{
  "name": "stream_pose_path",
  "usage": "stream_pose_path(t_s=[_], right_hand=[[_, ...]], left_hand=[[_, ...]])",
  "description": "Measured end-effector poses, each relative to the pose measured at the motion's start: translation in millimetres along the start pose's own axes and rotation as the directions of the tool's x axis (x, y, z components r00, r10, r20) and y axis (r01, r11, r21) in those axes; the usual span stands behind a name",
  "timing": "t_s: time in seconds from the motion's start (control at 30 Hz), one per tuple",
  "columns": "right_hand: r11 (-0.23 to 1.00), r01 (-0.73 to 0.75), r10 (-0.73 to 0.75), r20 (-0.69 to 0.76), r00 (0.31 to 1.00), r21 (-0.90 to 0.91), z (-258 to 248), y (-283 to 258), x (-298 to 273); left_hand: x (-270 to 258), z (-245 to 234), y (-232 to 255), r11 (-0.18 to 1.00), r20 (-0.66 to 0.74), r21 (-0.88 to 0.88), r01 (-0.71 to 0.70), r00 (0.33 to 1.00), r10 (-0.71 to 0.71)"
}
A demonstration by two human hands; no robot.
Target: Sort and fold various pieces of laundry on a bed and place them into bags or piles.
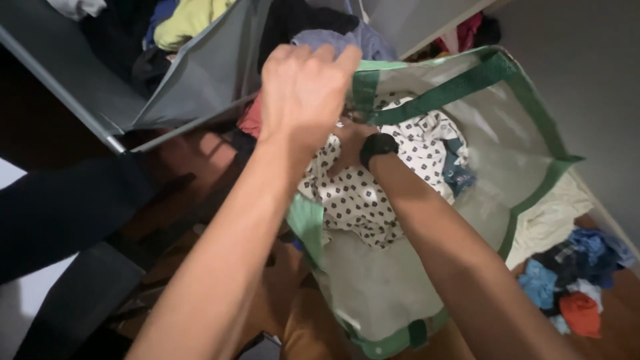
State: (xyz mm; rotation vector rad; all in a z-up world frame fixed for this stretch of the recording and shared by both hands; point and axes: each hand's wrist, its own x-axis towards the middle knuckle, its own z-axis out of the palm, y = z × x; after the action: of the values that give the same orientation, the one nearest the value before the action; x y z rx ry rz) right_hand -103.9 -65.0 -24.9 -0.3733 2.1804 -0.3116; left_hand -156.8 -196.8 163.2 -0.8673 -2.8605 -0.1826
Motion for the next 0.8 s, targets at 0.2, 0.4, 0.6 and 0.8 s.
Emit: stream_pose_path(t_s=[0.2,0.4,0.6,0.8], right_hand=[[0.992,0.100,-0.067,-0.343,0.937,0.080,4.9,8.2,-57.4],[0.998,0.059,-0.050,-0.506,0.861,0.002,9.3,66.1,-122.9],[0.996,0.013,0.018,-0.335,0.942,0.090,-6.5,66.7,-133.6],[0.993,-0.011,0.042,-0.268,0.962,0.116,3.3,94.0,-103.9]], left_hand=[[-1.9,-12.0,-20.2,0.982,-0.341,0.188,-0.030,0.936,0.094],[-20.7,-33.4,43.8,0.942,-0.301,0.020,-0.336,0.896,0.326],[-48.1,55.6,92.2,0.937,0.760,0.260,0.232,0.549,-0.347],[-48.4,65.2,68.6,0.904,0.882,0.362,0.228,0.231,-0.412]])
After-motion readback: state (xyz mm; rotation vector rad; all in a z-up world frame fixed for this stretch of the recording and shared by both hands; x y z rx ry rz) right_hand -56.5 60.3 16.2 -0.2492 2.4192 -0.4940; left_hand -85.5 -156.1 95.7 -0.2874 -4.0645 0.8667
